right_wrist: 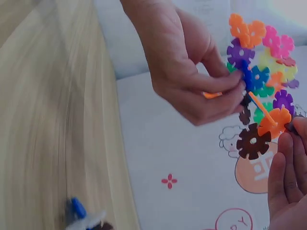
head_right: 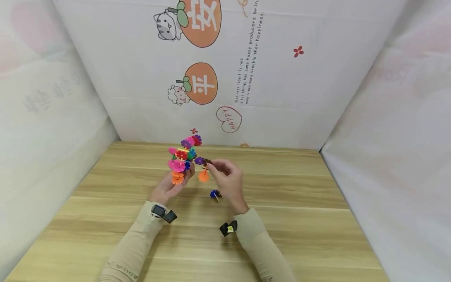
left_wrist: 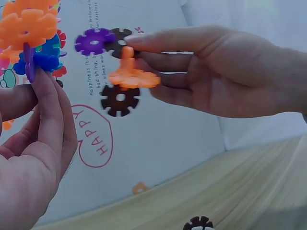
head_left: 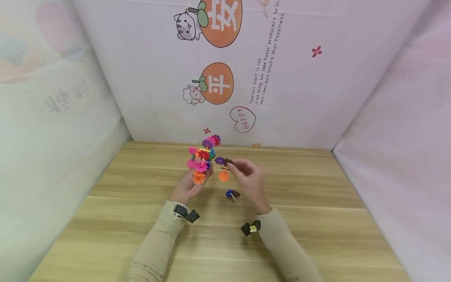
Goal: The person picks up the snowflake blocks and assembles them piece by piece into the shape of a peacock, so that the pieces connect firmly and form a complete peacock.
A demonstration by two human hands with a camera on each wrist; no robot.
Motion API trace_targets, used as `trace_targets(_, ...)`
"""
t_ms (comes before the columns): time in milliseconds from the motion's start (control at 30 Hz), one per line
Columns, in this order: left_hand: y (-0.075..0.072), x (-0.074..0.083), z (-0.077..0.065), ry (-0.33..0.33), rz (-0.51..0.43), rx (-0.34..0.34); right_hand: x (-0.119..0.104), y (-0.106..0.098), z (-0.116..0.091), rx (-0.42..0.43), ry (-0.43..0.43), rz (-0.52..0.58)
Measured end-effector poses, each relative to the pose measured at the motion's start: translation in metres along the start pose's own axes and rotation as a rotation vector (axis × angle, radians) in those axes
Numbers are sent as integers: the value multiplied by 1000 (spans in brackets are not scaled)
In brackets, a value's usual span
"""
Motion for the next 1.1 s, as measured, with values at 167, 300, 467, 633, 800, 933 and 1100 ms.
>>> trace_targets(167, -2, -3, 1, 8, -12, 13, 1, 12, 0, 36, -47, 13)
trace_targets(300, -1, -4, 2, 27, 28, 38, 4, 13, 0, 64, -69, 12)
trace_targets(467, 0, -3, 2, 61, 100, 103, 6, 14, 1, 77, -74, 1)
trace_targets(633, 1, -3, 2, 84, 130, 106, 8, 16, 1, 57, -85, 2)
trace_targets(800, 0, -4, 5, 134, 245, 203, 9, 16, 1, 64, -88, 13)
trace_targets(933, 0, -5, 6, 196, 310, 320, 10, 16, 2, 70, -83, 23)
trace_targets(1100, 6, -4, 9, 237, 331, 420, 15, 13, 1, 81, -48, 20)
Point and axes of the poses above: each hand's wrist, its own z-axis towards the middle knuckle, its own y-axis out of the palm, x = y × z, the point moved 3 cm from there along z, towards the middle knuckle, and after that the axes turned 6 degrees about -y, right-handed, at the moved point
